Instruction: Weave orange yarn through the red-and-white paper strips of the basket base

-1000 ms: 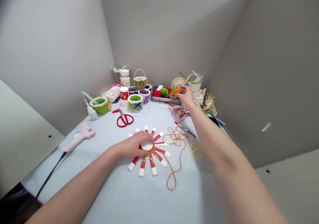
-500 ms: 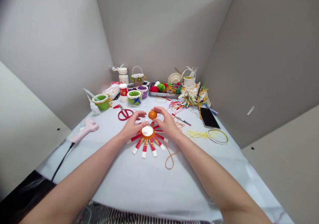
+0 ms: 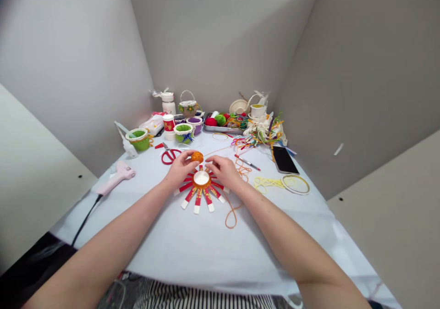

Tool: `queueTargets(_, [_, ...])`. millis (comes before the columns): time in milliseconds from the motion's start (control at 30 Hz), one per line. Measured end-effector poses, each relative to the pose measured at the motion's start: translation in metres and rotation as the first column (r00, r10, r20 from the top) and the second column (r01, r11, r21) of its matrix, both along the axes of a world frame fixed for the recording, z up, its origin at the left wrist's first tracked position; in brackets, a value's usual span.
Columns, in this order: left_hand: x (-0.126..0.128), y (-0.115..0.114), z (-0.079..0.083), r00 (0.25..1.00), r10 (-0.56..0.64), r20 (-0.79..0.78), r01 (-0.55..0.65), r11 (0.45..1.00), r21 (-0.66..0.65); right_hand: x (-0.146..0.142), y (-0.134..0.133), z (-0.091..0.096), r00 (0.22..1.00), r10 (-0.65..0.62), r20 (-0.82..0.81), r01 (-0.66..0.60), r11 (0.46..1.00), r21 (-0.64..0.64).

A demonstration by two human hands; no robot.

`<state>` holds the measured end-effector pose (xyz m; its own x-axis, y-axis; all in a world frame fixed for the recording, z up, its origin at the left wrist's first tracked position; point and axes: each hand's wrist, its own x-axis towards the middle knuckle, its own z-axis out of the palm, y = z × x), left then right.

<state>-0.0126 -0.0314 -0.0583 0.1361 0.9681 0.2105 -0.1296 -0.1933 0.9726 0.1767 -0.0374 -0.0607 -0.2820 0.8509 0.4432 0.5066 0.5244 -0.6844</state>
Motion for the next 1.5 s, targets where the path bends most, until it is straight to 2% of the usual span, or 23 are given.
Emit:
queueTargets(67, [-0.001,0.000,0.000,1.000,-0.012,0.024,0.013,0.999,-0.044,0.004,0.001,0.003,1.000,-0.031,-0.001,0.031,0.998,0.055])
queueTargets(200, [0.001,-0.002,0.000,0.984,-0.146,0.104,0.155,0.985,-0.080,0.002,0.002,0.006,1.000,0.004,-0.008,-0.003,0.980,0.198])
queueTargets(333, [0.000,-0.006,0.004,0.978,-0.168,0.121,0.171,0.985,-0.018,-0.002,0.005,-0.001,0.989,0.070,0.129,-0.082,0.992,0.091])
queueTargets(433, [-0.006,-0.005,0.010,0.974,-0.118,0.195,0.128,0.991,-0.042,0.008,0.015,-0.008,0.984,-0.034,0.174,0.012,0.992,0.129])
queueTargets(533, [-0.012,-0.001,0.014,0.958,-0.099,0.271,0.120,0.991,-0.063,0.028,0.030,-0.011,0.975,-0.196,0.106,0.173,0.966,0.193])
queueTargets(600, [-0.013,0.002,0.014,0.957,-0.088,0.277,0.113,0.991,-0.074,0.043,0.038,-0.009,0.953,-0.299,0.054,0.288,0.944,0.162])
queueTargets(667, [-0.011,0.003,0.011,0.970,-0.069,0.233,0.091,0.992,-0.084,0.051,0.039,-0.005,0.935,-0.350,0.060,0.340,0.930,0.139])
queueTargets(733, [-0.006,0.001,0.007,0.989,-0.065,0.132,0.074,0.995,-0.069,0.050,0.033,0.000,0.955,-0.289,0.069,0.279,0.951,0.132])
queueTargets(833, [0.001,-0.004,0.002,0.996,-0.082,-0.028,0.082,0.997,0.002,0.032,0.015,0.010,1.000,-0.004,-0.029,0.005,0.999,0.042])
queueTargets(867, [0.003,-0.007,0.001,0.995,-0.078,-0.056,0.080,0.996,0.029,0.025,0.009,0.013,0.993,0.081,-0.086,-0.082,0.997,-0.010])
queueTargets(933, [0.006,-0.011,0.001,0.995,-0.062,-0.084,0.069,0.994,0.080,0.012,0.001,0.015,0.976,0.148,-0.159,-0.160,0.985,-0.068])
queueTargets(1100, [0.007,-0.016,0.001,0.978,-0.112,-0.178,0.142,0.976,0.163,0.007,-0.001,0.007,0.971,0.137,-0.197,-0.164,0.978,-0.130])
queueTargets(1233, [0.005,-0.016,-0.001,0.969,-0.039,-0.246,0.100,0.966,0.239,0.011,0.000,0.003,0.979,0.102,-0.176,-0.110,0.993,-0.033])
queueTargets(1333, [0.004,-0.017,-0.001,0.968,-0.036,-0.247,0.091,0.972,0.215,0.010,-0.002,0.003,0.971,0.139,-0.194,-0.133,0.990,0.043])
queueTargets(1433, [0.006,-0.018,0.001,0.972,-0.056,-0.229,0.102,0.975,0.197,0.006,-0.006,0.004,0.951,0.181,-0.251,-0.188,0.982,-0.004])
queueTargets(1500, [0.006,-0.019,0.002,0.973,-0.027,-0.229,0.076,0.975,0.208,0.003,-0.008,0.005,0.943,0.161,-0.290,-0.188,0.980,-0.068])
